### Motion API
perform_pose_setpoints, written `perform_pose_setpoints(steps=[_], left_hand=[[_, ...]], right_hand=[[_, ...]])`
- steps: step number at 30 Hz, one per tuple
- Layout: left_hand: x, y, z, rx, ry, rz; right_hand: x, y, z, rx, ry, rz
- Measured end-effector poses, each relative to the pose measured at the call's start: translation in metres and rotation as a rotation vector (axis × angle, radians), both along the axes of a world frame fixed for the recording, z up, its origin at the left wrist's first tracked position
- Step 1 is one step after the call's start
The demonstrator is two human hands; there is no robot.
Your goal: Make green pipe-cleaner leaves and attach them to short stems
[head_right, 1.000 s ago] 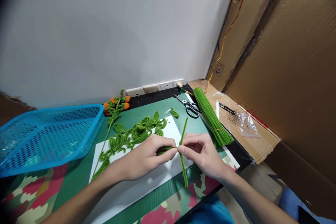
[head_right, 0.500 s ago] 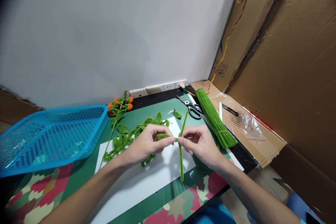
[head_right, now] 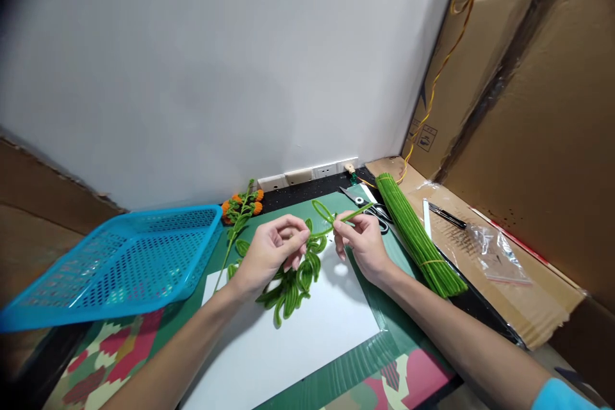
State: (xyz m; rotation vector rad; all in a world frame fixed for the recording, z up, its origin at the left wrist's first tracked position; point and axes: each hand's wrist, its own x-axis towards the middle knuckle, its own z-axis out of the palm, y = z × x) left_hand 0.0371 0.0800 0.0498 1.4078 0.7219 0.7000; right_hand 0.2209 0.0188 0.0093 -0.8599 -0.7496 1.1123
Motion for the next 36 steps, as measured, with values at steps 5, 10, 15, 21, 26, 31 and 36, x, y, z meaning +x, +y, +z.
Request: perform_pose_setpoints(steps=[5,10,15,21,26,31,36], left_hand=[[0.003,0.005,-0.004,-0.022,-0.068,0.154],[-0.001,0.011,-0.005,0.067,-0.055,0.133],[0.002,0.009,-0.007,0.090,-0.109,0.177],[0.012,-0.006,-0.021,-0.098,-0.145,0.118],[0.016,-0.020,-0.032,0.022,-0.050,0.141],[0.018,-0.029,-0.029,0.051,0.022,0.171],[0.018,-0.032,-0.021,0.108,0.042,0.151]], right_hand=[[0.000,-0.009,-0.010,0.020,-0.069,0.144],[-0.008,-0.016,-0.012,0.043,-0.214,0.220],[-0.010,-0.017,-0.018,0.044,-0.269,0.199],[-0.008,-0.018,-0.019,0.045,-0.309,0.071],[-0.008,-0.019,-0.012,0.033,-0.317,0.102],[-0.001,-0.018,-0.009,0.069,-0.324,0.237],[0.005,-0.018,-0.009,0.074,-0.318,0.385]])
